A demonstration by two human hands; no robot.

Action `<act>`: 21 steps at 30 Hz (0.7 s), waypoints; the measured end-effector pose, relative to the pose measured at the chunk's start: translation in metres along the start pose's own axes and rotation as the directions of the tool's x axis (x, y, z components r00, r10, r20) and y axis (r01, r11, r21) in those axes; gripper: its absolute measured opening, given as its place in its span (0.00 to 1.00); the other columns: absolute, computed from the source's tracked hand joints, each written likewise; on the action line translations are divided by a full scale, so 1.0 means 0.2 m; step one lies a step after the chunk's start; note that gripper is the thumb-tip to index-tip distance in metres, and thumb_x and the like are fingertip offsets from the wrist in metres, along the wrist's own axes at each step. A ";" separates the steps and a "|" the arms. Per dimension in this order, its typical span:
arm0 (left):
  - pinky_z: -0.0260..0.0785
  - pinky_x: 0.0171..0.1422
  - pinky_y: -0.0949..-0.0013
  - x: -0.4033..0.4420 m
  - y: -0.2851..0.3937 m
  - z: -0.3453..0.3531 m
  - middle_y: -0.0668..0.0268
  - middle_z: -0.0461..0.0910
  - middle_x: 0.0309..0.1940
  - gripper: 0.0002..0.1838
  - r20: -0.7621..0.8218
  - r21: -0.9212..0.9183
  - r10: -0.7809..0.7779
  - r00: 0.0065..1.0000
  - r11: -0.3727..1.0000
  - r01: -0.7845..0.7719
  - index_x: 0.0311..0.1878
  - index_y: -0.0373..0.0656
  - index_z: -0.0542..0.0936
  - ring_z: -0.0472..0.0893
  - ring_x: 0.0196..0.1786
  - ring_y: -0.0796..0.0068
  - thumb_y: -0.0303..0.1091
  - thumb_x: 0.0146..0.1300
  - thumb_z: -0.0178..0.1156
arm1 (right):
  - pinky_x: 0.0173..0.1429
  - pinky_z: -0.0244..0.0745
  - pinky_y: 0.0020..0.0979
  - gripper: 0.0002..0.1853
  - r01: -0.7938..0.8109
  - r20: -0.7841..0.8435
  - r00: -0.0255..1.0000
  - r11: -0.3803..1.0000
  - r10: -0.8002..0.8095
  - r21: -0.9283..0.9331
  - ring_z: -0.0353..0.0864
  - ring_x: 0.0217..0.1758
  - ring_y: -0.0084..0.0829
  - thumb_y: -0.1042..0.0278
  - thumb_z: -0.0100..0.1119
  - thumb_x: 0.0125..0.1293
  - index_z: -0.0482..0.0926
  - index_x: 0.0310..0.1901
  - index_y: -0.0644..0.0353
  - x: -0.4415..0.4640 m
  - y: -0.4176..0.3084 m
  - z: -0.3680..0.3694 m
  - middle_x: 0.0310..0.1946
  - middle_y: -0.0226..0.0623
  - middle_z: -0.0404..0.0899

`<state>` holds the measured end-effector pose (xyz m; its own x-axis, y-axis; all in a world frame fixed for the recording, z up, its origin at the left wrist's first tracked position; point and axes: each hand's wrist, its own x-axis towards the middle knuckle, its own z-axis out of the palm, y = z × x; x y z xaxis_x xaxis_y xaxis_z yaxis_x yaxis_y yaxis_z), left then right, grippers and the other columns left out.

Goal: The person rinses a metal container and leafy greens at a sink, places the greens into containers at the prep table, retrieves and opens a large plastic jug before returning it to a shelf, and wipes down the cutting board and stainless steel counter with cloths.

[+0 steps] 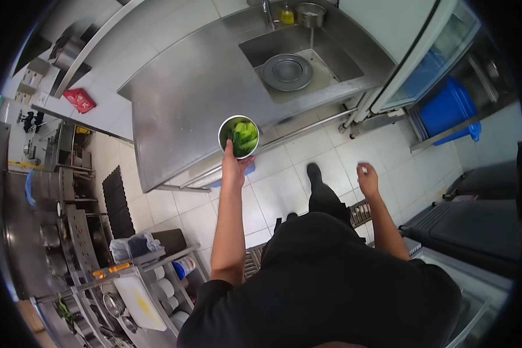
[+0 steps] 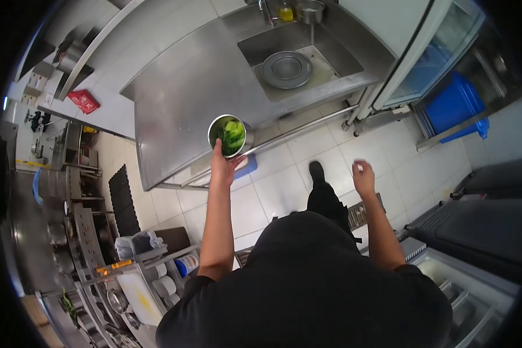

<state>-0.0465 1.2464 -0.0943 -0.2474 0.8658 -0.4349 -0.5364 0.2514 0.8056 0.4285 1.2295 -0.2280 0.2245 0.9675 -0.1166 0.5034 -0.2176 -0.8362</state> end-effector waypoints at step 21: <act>0.79 0.59 0.46 2.34 0.37 1.23 0.49 0.79 0.59 0.37 -0.177 -0.010 -0.270 0.946 0.962 0.273 0.73 0.40 0.66 0.82 0.56 0.48 0.64 0.79 0.45 | 0.83 0.52 0.57 0.40 0.698 0.374 0.711 0.536 -0.596 -0.474 0.52 0.84 0.47 0.73 0.56 0.66 0.56 0.80 0.61 3.48 -1.41 1.59 0.84 0.34 0.47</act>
<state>-0.0034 1.7770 -0.1384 -0.2321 0.6749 -0.7005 -0.5916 0.4737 0.6524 0.1778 2.0056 -0.2444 -0.4522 0.8656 0.2150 0.8222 0.4980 -0.2758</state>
